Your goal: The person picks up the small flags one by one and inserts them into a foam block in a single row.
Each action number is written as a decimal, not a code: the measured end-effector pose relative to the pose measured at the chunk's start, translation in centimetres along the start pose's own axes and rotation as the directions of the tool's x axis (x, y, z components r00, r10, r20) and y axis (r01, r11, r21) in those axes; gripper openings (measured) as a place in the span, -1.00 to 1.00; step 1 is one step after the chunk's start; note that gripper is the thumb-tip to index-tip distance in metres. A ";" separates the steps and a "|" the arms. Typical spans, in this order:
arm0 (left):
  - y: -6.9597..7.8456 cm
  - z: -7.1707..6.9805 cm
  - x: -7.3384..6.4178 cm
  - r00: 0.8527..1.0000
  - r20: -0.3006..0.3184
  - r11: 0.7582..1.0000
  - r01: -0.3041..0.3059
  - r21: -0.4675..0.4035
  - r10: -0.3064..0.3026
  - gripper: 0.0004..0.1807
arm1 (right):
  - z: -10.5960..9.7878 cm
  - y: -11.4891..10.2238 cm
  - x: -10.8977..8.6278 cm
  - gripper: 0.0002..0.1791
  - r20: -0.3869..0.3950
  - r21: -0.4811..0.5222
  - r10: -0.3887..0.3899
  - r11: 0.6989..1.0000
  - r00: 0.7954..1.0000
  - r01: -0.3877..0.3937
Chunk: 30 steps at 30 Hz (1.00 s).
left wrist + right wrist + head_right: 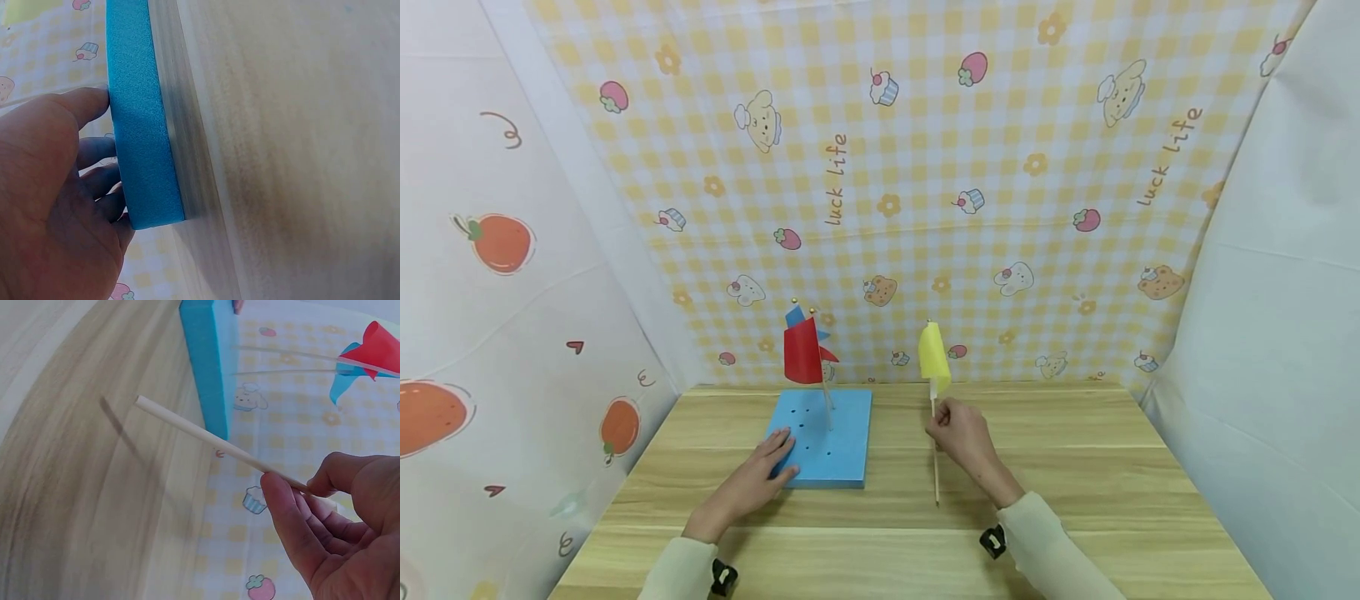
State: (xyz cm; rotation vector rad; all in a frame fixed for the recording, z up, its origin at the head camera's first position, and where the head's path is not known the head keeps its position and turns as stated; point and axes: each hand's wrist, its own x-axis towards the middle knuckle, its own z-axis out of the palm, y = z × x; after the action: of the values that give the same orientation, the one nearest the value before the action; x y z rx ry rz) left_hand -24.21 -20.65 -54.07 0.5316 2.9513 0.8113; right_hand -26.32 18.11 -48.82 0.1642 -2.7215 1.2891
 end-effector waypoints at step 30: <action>-0.2 0.0 0.0 1.000 -0.006 1.000 -0.009 -0.008 0.009 -0.29 | 2.5 -8.1 1.3 -0.92 -0.018 0.103 -0.210 0.972 0.978 0.211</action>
State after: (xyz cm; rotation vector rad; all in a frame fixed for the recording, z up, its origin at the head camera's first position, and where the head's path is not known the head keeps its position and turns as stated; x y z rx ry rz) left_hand -24.29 -20.79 -54.17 0.5428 2.9515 0.8271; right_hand -26.54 10.98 -43.99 0.4452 -2.5485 1.3661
